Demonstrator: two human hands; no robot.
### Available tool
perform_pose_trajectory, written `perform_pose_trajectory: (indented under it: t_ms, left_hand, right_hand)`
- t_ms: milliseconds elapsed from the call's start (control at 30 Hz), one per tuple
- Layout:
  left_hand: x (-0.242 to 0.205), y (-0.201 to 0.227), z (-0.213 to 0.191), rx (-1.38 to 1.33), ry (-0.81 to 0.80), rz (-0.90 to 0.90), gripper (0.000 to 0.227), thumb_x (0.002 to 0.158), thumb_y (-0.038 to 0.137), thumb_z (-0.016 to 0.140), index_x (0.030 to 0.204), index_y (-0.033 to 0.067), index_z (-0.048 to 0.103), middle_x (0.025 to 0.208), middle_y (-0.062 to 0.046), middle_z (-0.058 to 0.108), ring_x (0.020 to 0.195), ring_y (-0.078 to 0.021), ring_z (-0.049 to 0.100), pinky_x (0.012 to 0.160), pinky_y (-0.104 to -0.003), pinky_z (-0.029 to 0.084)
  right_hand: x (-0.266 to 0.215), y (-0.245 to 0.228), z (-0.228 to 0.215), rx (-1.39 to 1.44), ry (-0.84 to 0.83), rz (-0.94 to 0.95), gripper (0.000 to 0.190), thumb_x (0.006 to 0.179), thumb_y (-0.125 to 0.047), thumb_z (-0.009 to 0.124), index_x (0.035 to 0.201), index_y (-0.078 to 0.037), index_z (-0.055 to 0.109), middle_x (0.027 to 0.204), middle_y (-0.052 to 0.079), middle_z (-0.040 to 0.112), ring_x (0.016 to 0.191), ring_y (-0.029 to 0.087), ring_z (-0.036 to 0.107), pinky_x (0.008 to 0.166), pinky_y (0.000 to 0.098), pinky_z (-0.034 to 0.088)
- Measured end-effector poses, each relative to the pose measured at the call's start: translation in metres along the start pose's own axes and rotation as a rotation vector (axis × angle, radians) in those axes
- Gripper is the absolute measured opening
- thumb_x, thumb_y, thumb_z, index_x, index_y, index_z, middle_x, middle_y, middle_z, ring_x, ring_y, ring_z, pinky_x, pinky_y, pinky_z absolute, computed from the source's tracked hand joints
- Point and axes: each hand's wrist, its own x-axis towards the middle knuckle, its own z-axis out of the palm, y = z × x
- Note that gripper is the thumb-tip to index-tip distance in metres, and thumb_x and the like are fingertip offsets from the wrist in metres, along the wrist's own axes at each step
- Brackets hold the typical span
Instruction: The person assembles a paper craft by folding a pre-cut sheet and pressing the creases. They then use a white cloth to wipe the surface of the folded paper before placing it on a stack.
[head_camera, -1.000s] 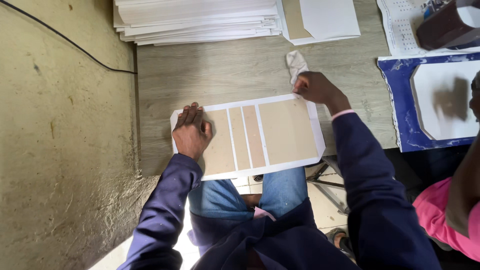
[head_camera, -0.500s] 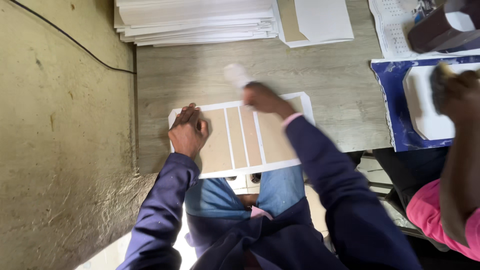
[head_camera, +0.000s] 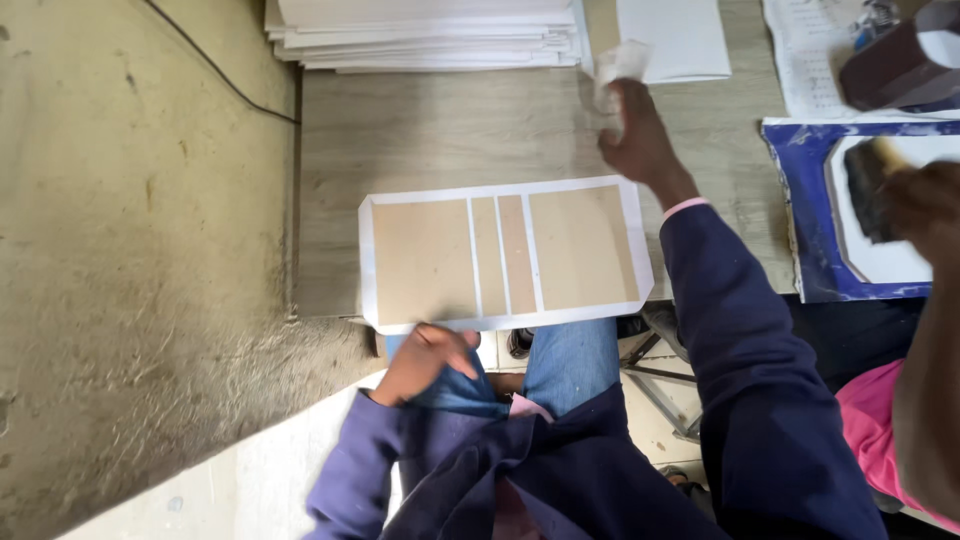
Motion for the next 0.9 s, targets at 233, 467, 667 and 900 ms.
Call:
perform_pose_trajectory:
  t_ms: [233, 467, 667, 900]
  left_hand:
    - [-0.012, -0.136, 0.028, -0.885, 0.809, 0.003, 0.031, 0.093, -0.007, 0.065, 0.12, 0.0067, 0.06, 0.113, -0.015, 0.069, 0.108, -0.0362, 0.07, 0.112, -0.055, 0.056]
    - [0.017, -0.026, -0.001, -0.133, 1.214, 0.245, 0.035, 0.085, 0.002, 0.086, 0.116, 0.0096, 0.071, 0.101, -0.005, 0.076, 0.088, -0.0132, 0.071, 0.076, -0.026, 0.06]
    - [0.04, 0.076, 0.045, 0.294, 0.947, 0.458, 0.016, 0.089, 0.007, 0.074, 0.105, 0.0101, 0.076, 0.094, -0.002, 0.075, 0.086, -0.0127, 0.069, 0.083, -0.028, 0.058]
    - [-0.014, 0.08, 0.031, 0.129, 0.393, 0.205, 0.097, 0.084, 0.028, 0.087, 0.164, 0.0157, 0.034, 0.137, -0.012, 0.06, 0.123, -0.0195, 0.06, 0.109, -0.035, 0.051]
  right_hand:
    - [-0.003, -0.099, 0.006, -0.262, -0.752, 0.367, 0.055, 0.102, -0.054, 0.063, 0.062, -0.022, 0.041, 0.058, -0.004, 0.051, 0.058, 0.022, 0.051, 0.056, 0.0423, 0.035]
    - [0.046, -0.239, -0.054, 0.076, -0.635, -0.064, 0.062, 0.097, -0.056, 0.072, 0.138, -0.011, 0.06, 0.139, 0.01, 0.067, 0.126, 0.032, 0.06, 0.104, 0.0452, 0.044]
    - [0.107, -0.313, -0.081, -0.085, -0.423, -0.635, 0.065, 0.087, -0.042, 0.094, 0.13, -0.016, 0.053, 0.127, 0.005, 0.048, 0.126, 0.033, 0.049, 0.112, 0.0507, 0.035]
    - [0.106, -0.364, -0.198, -0.306, -0.628, -0.395, 0.009, 0.101, -0.025, 0.077, 0.094, -0.02, 0.079, 0.089, -0.004, 0.079, 0.09, 0.023, 0.072, 0.085, 0.0419, 0.057]
